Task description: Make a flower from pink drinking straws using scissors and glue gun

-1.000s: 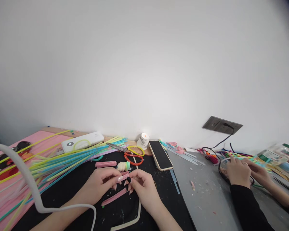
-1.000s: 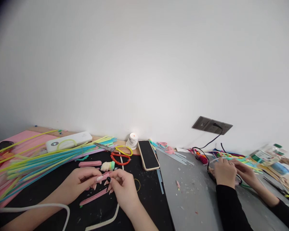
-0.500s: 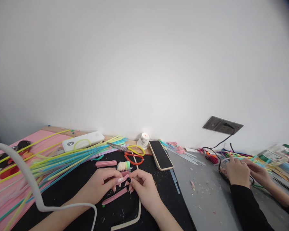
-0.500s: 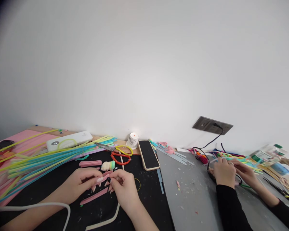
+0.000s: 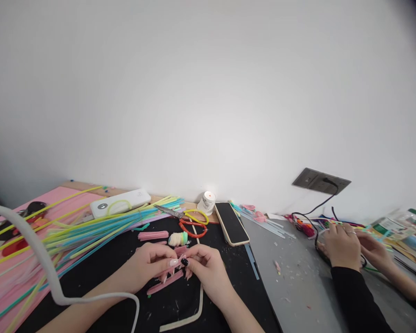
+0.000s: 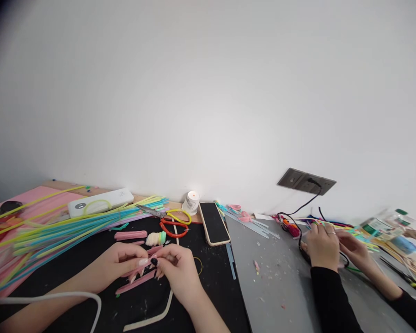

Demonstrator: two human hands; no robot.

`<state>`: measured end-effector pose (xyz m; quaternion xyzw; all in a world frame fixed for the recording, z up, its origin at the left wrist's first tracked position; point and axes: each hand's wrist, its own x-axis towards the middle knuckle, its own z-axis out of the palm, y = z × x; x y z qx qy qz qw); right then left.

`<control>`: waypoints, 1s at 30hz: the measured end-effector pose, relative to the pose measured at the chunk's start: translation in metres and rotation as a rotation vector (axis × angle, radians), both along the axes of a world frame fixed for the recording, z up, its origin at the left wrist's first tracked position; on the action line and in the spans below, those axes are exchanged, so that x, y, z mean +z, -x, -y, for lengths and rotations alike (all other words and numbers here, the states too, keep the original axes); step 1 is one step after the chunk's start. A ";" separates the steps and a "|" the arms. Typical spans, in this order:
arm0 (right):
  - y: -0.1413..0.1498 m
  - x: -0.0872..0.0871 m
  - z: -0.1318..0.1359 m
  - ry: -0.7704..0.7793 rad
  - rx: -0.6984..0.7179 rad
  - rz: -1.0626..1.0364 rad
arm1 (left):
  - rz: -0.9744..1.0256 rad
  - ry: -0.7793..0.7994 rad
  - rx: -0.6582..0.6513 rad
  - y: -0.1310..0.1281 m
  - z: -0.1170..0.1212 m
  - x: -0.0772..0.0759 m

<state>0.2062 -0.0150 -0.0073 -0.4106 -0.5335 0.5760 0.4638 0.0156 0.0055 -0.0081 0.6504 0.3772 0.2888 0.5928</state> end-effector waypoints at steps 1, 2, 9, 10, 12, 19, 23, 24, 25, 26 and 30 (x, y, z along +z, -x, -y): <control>0.000 0.000 0.000 -0.002 0.013 -0.015 | 0.004 0.010 -0.006 0.000 0.000 -0.001; 0.000 0.000 0.000 -0.005 0.026 -0.026 | 0.008 0.022 -0.012 -0.001 0.000 -0.002; -0.002 0.002 0.001 -0.055 -0.005 0.048 | 0.015 0.115 -0.063 -0.003 0.000 -0.006; -0.002 0.002 0.001 -0.049 -0.005 0.050 | 0.008 0.108 -0.052 -0.003 0.001 -0.005; -0.001 0.003 0.001 -0.029 0.001 0.060 | -0.009 0.076 -0.017 -0.003 0.002 -0.002; -0.002 0.004 0.003 -0.086 0.037 0.309 | -0.109 -0.057 0.063 -0.006 0.008 0.008; -0.005 0.007 0.003 -0.232 -0.045 0.421 | -0.096 -0.086 0.066 -0.004 0.006 0.006; -0.006 0.007 0.003 -0.248 -0.079 0.425 | -0.094 -0.080 0.071 -0.004 0.005 0.005; -0.007 0.007 0.002 -0.254 -0.105 0.423 | -0.094 -0.072 0.083 -0.003 0.004 0.004; -0.007 0.007 0.002 -0.256 -0.126 0.417 | -0.094 -0.064 0.099 -0.002 0.003 0.004; -0.009 0.004 0.000 -0.232 -0.155 0.379 | -0.098 -0.073 0.121 -0.001 0.000 0.005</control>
